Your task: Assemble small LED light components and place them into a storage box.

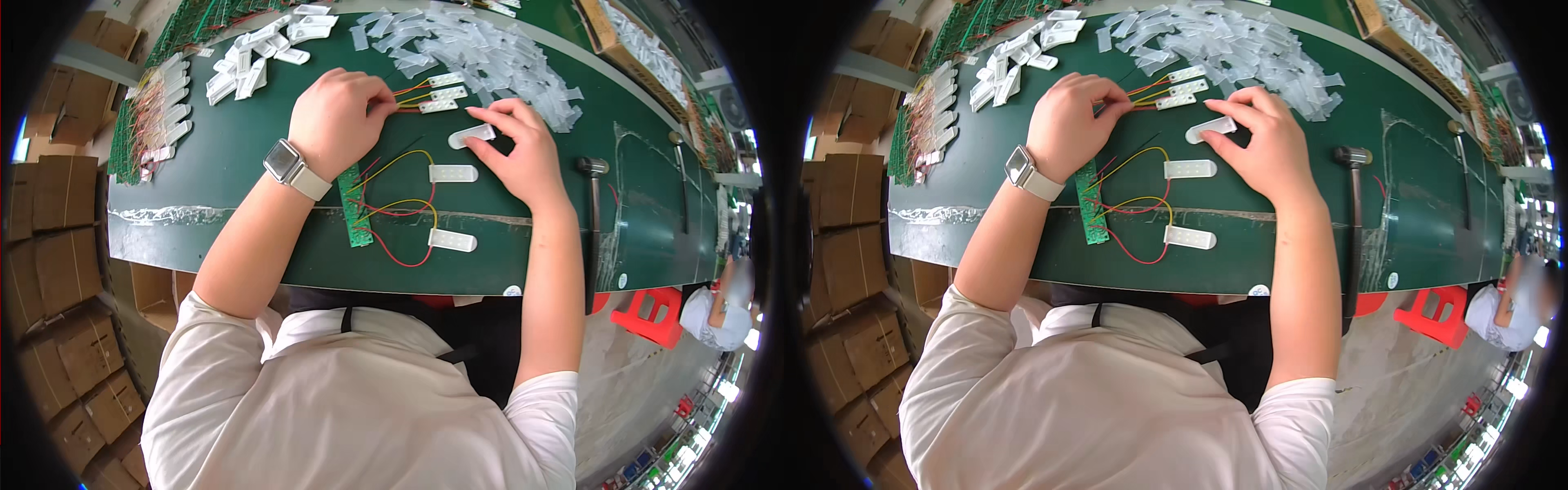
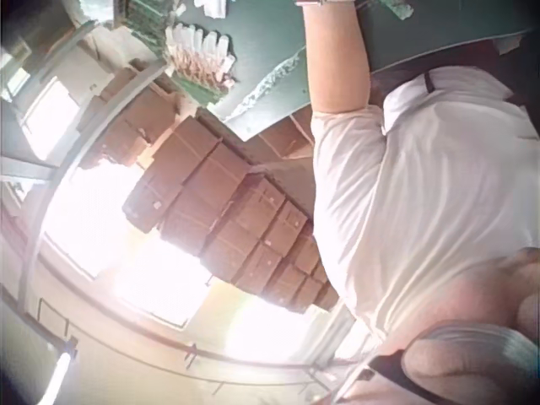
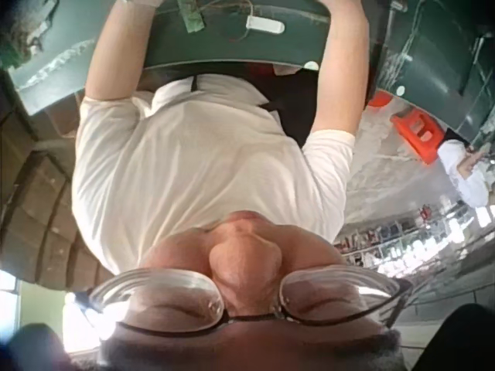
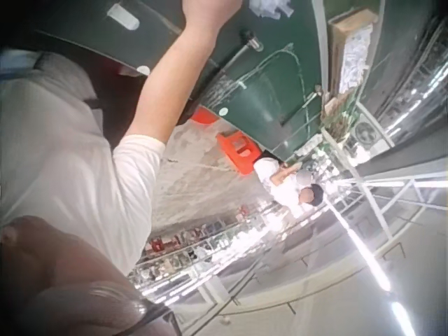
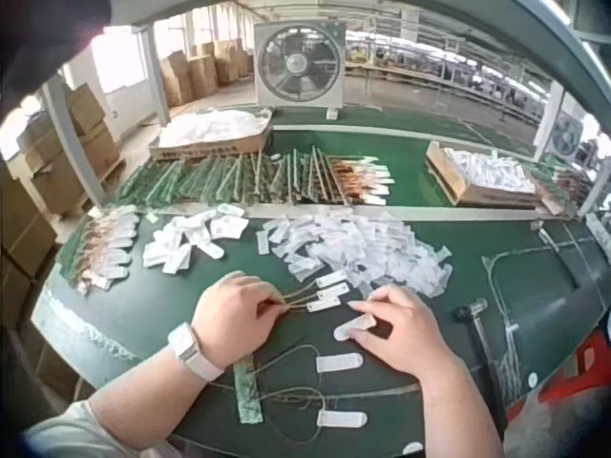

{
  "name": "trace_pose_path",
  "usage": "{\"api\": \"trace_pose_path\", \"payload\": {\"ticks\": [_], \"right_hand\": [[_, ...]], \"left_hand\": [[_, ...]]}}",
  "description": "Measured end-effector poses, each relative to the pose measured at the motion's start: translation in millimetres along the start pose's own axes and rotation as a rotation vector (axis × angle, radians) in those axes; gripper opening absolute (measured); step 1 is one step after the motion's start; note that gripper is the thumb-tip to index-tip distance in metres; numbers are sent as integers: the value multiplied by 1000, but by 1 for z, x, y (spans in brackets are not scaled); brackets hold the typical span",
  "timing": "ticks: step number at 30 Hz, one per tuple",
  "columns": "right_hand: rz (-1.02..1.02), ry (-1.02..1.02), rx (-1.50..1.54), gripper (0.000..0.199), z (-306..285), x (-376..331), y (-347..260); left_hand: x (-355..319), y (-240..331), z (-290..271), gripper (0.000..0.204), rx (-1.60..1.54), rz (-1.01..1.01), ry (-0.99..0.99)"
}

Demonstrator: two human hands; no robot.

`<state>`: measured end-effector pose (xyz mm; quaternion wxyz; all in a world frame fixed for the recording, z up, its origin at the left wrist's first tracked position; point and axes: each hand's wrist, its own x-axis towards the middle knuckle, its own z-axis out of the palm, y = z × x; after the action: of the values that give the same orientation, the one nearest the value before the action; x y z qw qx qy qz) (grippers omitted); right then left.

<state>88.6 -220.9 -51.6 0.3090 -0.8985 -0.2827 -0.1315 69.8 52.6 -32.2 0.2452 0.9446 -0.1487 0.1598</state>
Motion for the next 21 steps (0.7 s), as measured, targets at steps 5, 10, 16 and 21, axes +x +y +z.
{"api": "trace_pose_path", "payload": {"ticks": [5,10,16,21], "right_hand": [[4,-18,-11,44,9,0,-6],[61,11,16,50,20,0,-19],[-60,-1,68,59,19,-3,-12],[127,-73,-152,58,13,-1,-36]], "left_hand": [[-7,3,-8,9,-119,-140,-14],[-15,5,0,8,-151,-85,-61],[-14,7,1,7,-95,8,-77],[-13,1,1,7,-98,-75,-35]]}}
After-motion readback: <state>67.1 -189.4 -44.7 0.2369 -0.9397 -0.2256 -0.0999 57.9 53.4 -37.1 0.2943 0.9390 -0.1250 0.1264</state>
